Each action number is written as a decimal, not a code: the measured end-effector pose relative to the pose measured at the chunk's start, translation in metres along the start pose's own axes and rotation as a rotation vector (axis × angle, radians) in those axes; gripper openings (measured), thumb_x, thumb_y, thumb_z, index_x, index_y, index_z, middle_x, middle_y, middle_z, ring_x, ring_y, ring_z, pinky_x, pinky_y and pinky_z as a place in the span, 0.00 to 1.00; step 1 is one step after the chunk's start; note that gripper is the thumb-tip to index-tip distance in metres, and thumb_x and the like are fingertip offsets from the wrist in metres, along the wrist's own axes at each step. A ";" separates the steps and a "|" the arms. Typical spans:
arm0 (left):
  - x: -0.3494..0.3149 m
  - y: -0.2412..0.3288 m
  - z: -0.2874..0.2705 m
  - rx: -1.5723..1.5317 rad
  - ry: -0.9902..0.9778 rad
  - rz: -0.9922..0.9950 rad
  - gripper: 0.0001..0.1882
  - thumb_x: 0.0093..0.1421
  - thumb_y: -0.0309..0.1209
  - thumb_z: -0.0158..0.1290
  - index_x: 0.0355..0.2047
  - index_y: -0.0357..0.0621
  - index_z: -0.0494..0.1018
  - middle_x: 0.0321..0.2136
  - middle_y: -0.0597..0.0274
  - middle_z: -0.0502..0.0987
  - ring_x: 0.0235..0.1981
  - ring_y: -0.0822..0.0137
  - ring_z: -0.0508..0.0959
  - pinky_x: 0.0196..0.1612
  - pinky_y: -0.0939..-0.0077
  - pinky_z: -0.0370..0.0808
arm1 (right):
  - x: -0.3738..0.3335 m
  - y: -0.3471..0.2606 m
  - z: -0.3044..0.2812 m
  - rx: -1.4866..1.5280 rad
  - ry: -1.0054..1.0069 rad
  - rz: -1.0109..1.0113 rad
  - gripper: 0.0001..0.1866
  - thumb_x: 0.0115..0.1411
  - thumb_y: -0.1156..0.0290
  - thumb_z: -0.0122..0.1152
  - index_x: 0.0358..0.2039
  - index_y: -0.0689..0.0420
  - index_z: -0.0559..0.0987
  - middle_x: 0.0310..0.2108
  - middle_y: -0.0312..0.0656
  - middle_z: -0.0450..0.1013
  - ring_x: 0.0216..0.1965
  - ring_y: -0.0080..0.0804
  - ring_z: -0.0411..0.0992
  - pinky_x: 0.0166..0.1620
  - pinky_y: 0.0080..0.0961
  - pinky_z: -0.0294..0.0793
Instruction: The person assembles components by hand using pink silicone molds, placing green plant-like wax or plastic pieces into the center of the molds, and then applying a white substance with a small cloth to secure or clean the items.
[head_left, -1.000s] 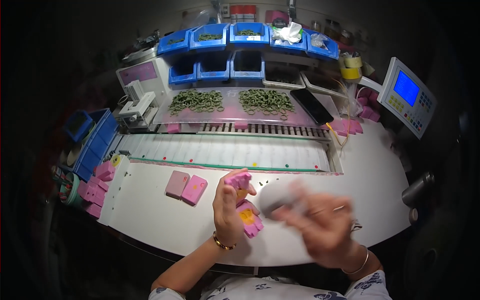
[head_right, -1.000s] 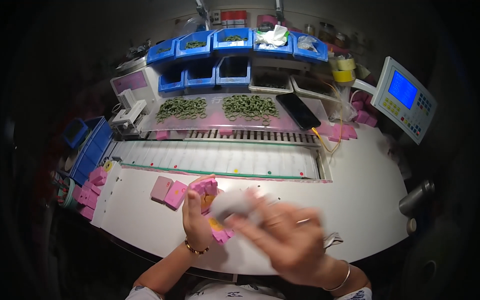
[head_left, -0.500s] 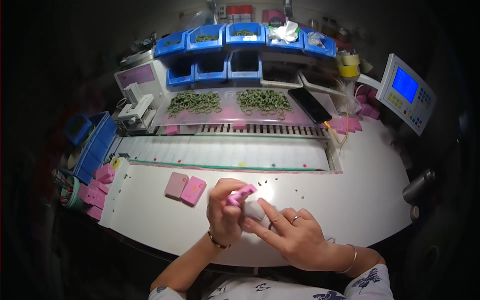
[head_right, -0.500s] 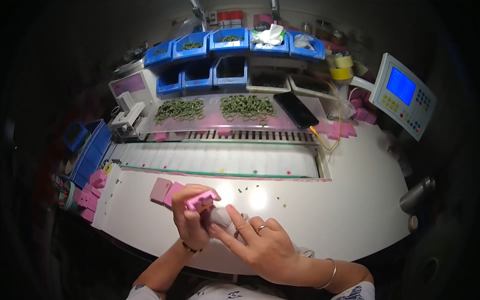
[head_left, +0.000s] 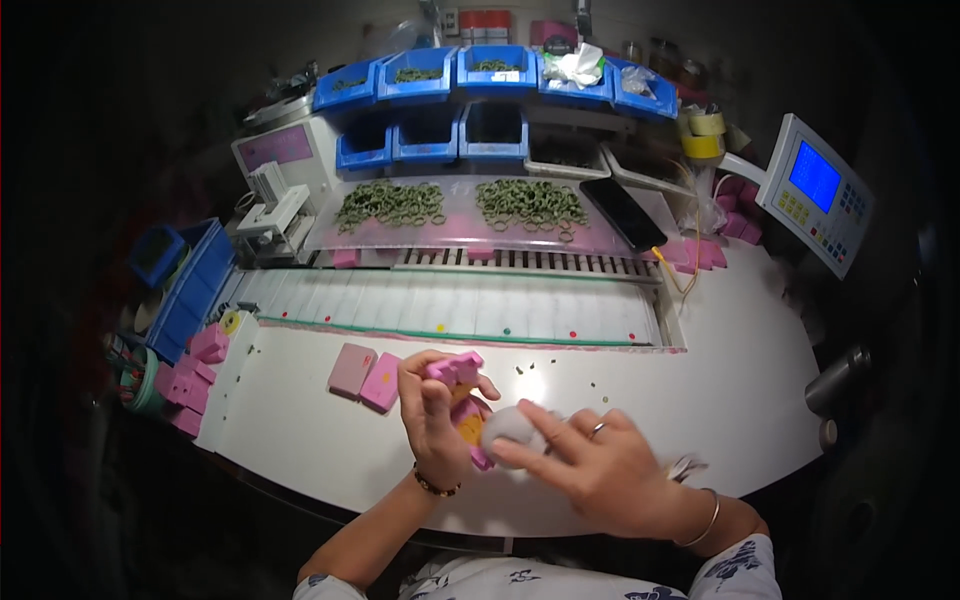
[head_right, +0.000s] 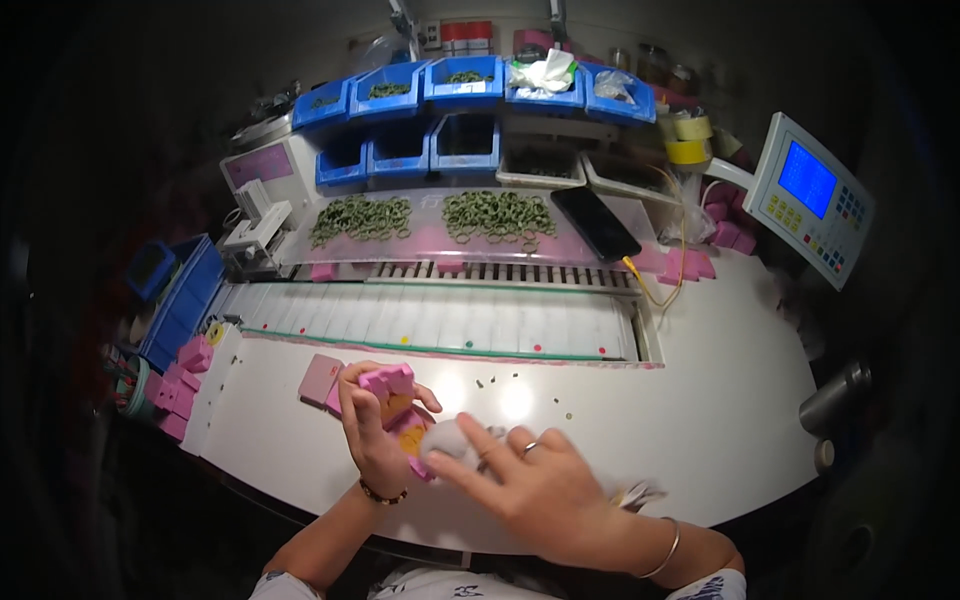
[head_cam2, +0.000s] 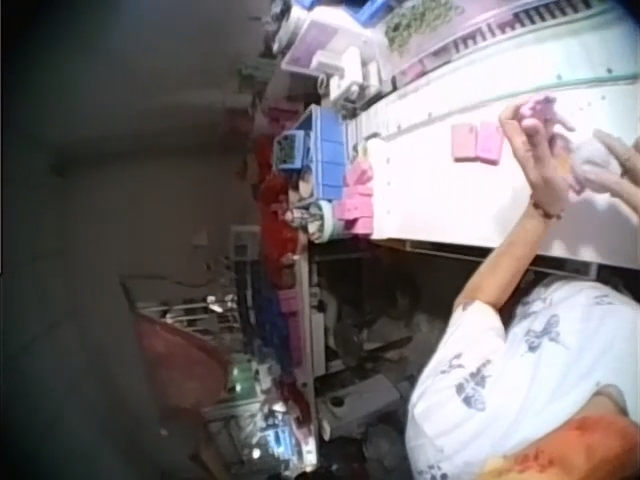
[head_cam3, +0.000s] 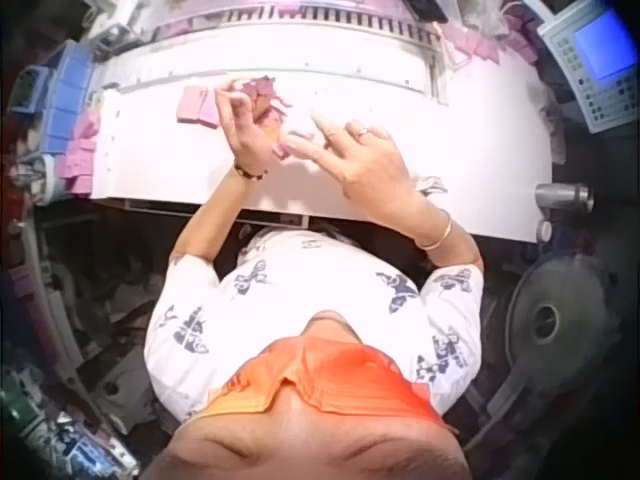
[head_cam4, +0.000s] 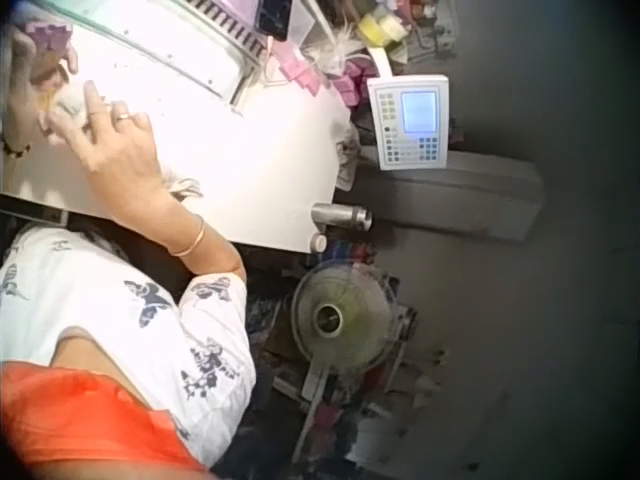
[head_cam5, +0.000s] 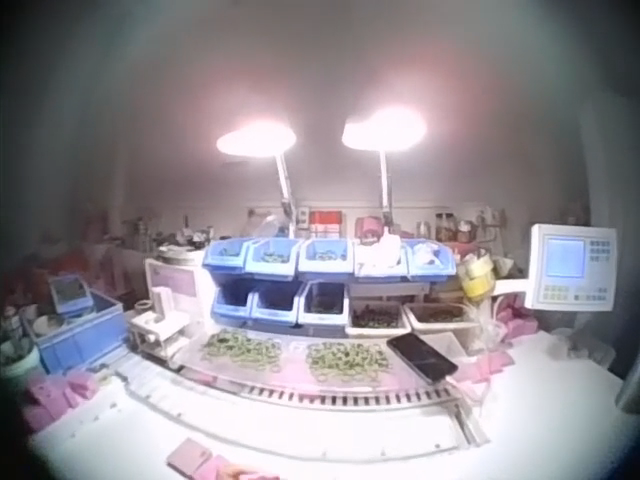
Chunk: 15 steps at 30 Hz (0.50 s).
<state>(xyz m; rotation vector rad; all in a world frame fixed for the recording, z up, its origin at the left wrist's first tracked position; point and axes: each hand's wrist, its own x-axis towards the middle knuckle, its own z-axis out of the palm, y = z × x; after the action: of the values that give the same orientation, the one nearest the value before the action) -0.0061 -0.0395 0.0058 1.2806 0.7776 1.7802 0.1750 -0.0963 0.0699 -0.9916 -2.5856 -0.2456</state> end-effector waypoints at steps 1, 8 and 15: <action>0.001 -0.002 -0.006 -0.044 0.006 -0.007 0.27 0.70 0.54 0.32 0.46 0.40 0.58 0.32 0.52 0.72 0.21 0.64 0.74 0.24 0.72 0.74 | -0.001 0.005 -0.002 0.036 -0.012 0.040 0.29 0.52 0.71 0.58 0.57 0.41 0.74 0.53 0.48 0.72 0.34 0.32 0.71 0.34 0.27 0.65; 0.022 0.002 -0.025 -0.279 0.039 -0.437 0.30 0.70 0.56 0.26 0.38 0.41 0.65 0.24 0.58 0.69 0.13 0.64 0.71 0.15 0.70 0.69 | -0.041 0.053 0.002 -0.086 -0.093 0.302 0.30 0.46 0.78 0.60 0.53 0.45 0.76 0.52 0.52 0.72 0.35 0.40 0.71 0.40 0.35 0.64; 0.008 -0.002 0.000 -0.205 -0.100 -0.464 0.26 0.70 0.53 0.35 0.39 0.38 0.62 0.28 0.57 0.70 0.20 0.61 0.78 0.20 0.71 0.76 | -0.057 0.070 0.008 -0.221 -0.127 0.440 0.27 0.47 0.80 0.61 0.51 0.52 0.77 0.51 0.51 0.72 0.39 0.43 0.71 0.43 0.35 0.63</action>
<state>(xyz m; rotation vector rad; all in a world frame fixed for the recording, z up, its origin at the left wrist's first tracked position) -0.0073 -0.0313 0.0079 0.9527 0.7430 1.3713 0.2597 -0.0770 0.0425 -1.6697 -2.4006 -0.3639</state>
